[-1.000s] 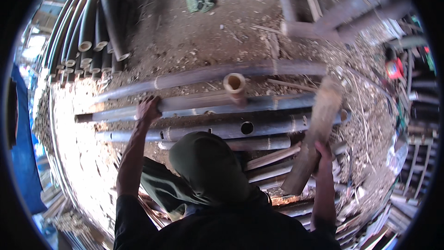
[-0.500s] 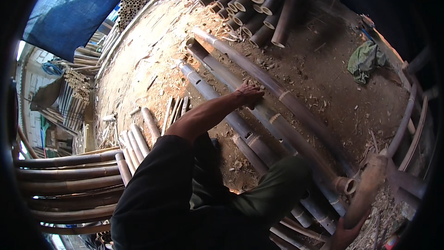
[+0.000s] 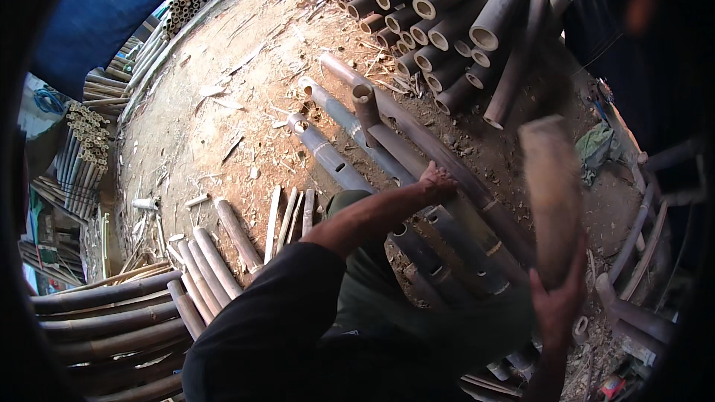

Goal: The person sits on the ground and uses a knife to cut and split bamboo poles. They then use a wooden mallet to hammer the ends of the poles to smooth or shape them. The person repeatedly picks up, cuts, and hammers multiple bamboo pieces in a cluttered workshop.

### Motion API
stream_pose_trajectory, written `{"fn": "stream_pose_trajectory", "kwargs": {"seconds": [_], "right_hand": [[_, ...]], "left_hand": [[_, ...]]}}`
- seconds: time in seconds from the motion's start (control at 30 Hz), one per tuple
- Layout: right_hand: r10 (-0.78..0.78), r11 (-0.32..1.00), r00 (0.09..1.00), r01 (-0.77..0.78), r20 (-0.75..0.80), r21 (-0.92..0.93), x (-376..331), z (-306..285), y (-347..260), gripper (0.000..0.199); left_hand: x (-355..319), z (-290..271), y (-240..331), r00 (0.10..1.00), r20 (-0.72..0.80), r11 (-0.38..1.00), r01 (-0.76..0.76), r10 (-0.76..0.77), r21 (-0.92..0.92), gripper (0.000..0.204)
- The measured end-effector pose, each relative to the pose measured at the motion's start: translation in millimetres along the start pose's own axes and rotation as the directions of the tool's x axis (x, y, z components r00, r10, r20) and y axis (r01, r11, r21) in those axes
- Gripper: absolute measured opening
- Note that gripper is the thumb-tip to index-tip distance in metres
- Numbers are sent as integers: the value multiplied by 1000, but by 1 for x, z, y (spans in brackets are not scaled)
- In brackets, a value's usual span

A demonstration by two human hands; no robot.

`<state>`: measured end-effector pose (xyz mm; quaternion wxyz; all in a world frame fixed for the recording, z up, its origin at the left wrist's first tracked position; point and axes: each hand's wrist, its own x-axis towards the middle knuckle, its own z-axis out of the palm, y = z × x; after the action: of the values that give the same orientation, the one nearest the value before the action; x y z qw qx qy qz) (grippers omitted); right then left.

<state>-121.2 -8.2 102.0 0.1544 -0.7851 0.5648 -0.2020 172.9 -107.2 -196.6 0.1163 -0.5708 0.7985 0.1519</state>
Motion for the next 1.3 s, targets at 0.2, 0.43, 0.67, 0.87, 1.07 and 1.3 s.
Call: {"fn": "stream_pose_trajectory", "kwargs": {"seconds": [0.2,0.43,0.67,0.87,1.07,1.3], "right_hand": [[-544,792,800,589,252,-162,91,121,-218,94],[-521,537,760,645,387,-543,154,226,-274,78],[-564,590,708,706,426,-392,153,219,-289,71],[-209,732,871,441,445,-519,191,238,-298,76],[-356,868,889,428,287,-250,176,199,-267,93],[-133,990,963,141,-236,17,202,231,-223,92]], "left_hand": [[-11,24,-5,947,-320,988,-32,-18,-151,42],[0,18,7,897,-443,957,-137,10,-256,40],[-12,23,-4,876,-482,928,-171,-10,-330,39],[-1,31,-15,863,-504,935,-155,-28,-317,38],[-1,25,-1,857,-514,942,-203,39,-267,37],[-11,38,-1,819,-573,926,-232,21,-298,41]]}}
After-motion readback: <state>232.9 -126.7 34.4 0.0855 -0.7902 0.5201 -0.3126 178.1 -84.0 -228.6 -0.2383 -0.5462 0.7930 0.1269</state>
